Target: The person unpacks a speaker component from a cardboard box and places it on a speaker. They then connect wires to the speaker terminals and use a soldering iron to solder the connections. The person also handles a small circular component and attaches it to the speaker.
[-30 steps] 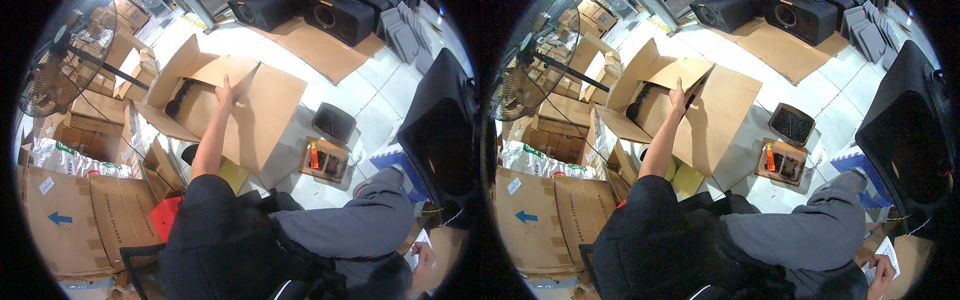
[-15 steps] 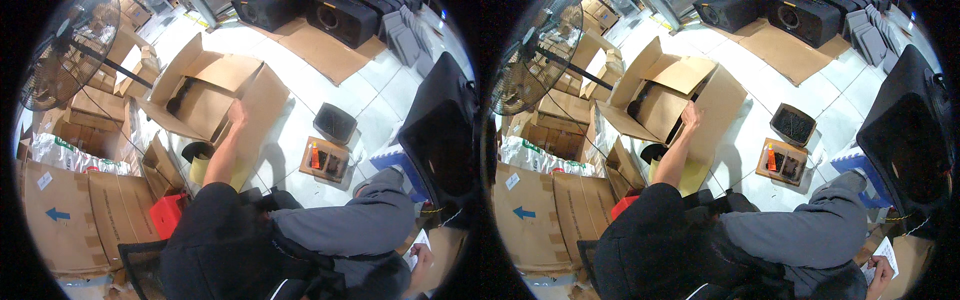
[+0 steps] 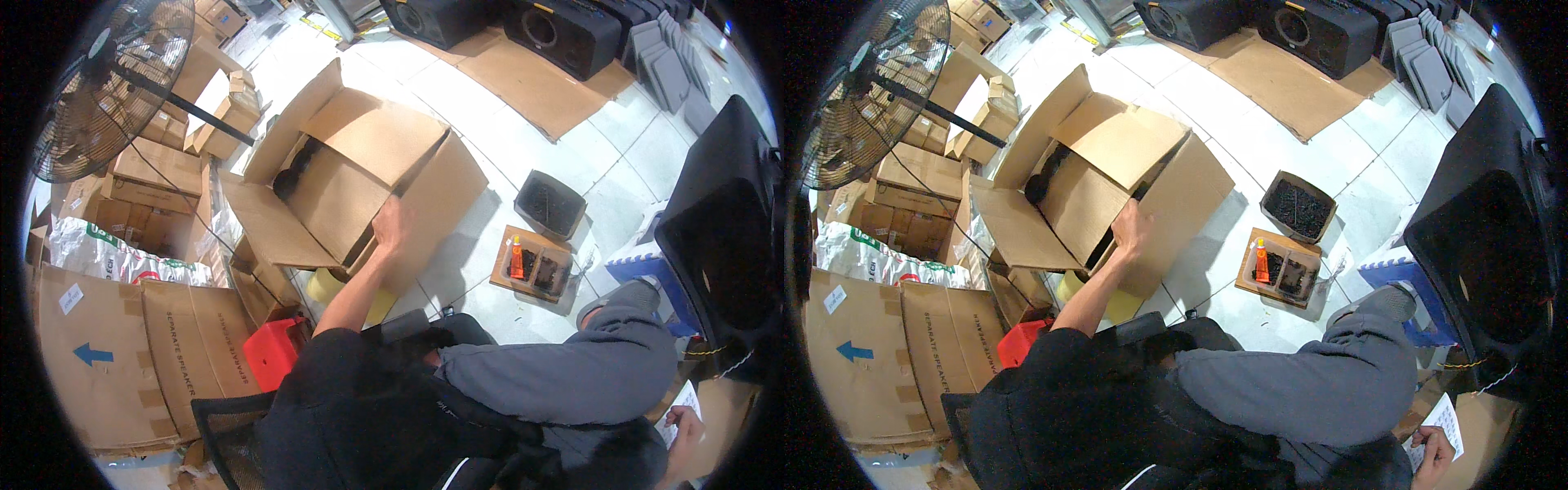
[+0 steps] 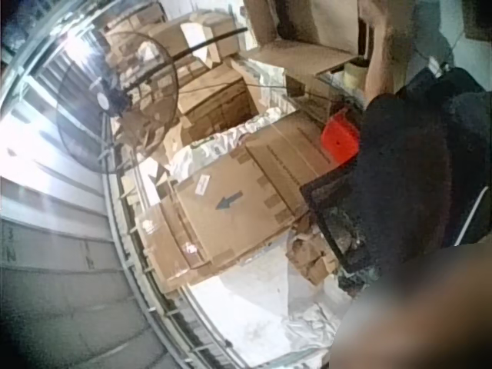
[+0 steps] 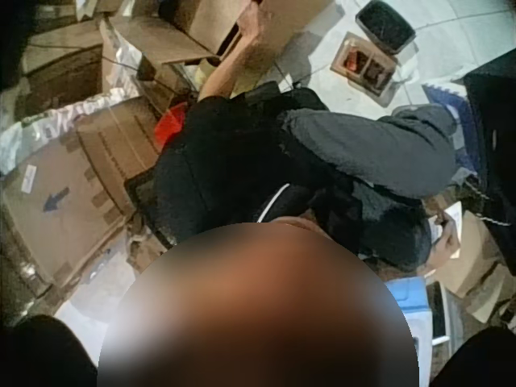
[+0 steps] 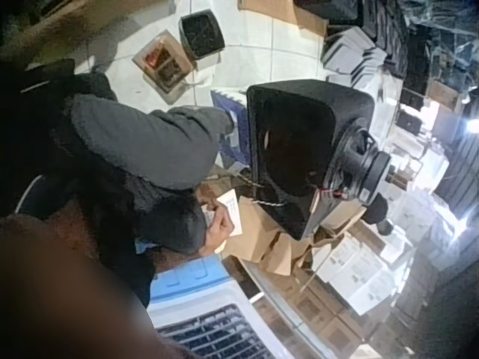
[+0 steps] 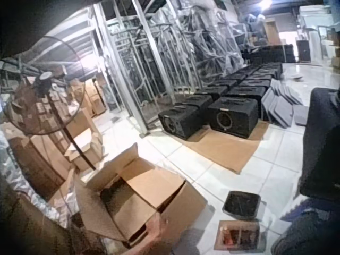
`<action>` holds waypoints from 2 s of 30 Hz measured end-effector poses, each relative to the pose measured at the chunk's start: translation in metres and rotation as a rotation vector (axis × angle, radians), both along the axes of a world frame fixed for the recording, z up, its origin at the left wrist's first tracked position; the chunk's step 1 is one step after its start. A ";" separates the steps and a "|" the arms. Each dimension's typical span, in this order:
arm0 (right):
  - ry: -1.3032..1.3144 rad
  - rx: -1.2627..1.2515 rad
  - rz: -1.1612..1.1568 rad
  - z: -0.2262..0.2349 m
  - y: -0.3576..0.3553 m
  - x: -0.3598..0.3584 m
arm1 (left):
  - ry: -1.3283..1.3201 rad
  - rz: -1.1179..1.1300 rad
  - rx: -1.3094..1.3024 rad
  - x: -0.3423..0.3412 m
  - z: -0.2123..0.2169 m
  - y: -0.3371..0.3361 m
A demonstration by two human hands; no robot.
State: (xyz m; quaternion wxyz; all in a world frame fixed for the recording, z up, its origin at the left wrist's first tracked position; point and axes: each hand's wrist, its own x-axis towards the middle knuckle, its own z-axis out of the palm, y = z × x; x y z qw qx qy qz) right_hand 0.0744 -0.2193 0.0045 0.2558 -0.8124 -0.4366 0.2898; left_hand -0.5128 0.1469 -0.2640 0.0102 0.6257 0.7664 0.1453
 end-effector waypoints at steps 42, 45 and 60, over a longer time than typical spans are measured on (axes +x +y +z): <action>0.120 0.092 -0.023 -0.027 -0.019 0.031 | -0.738 -0.279 0.484 0.091 0.109 0.129; 0.094 0.091 0.010 -0.031 -0.019 0.038 | -0.596 -0.298 0.530 0.089 0.103 0.138; 0.139 0.118 -0.074 -0.029 -0.016 0.024 | -0.175 0.231 -0.104 -0.142 0.042 0.165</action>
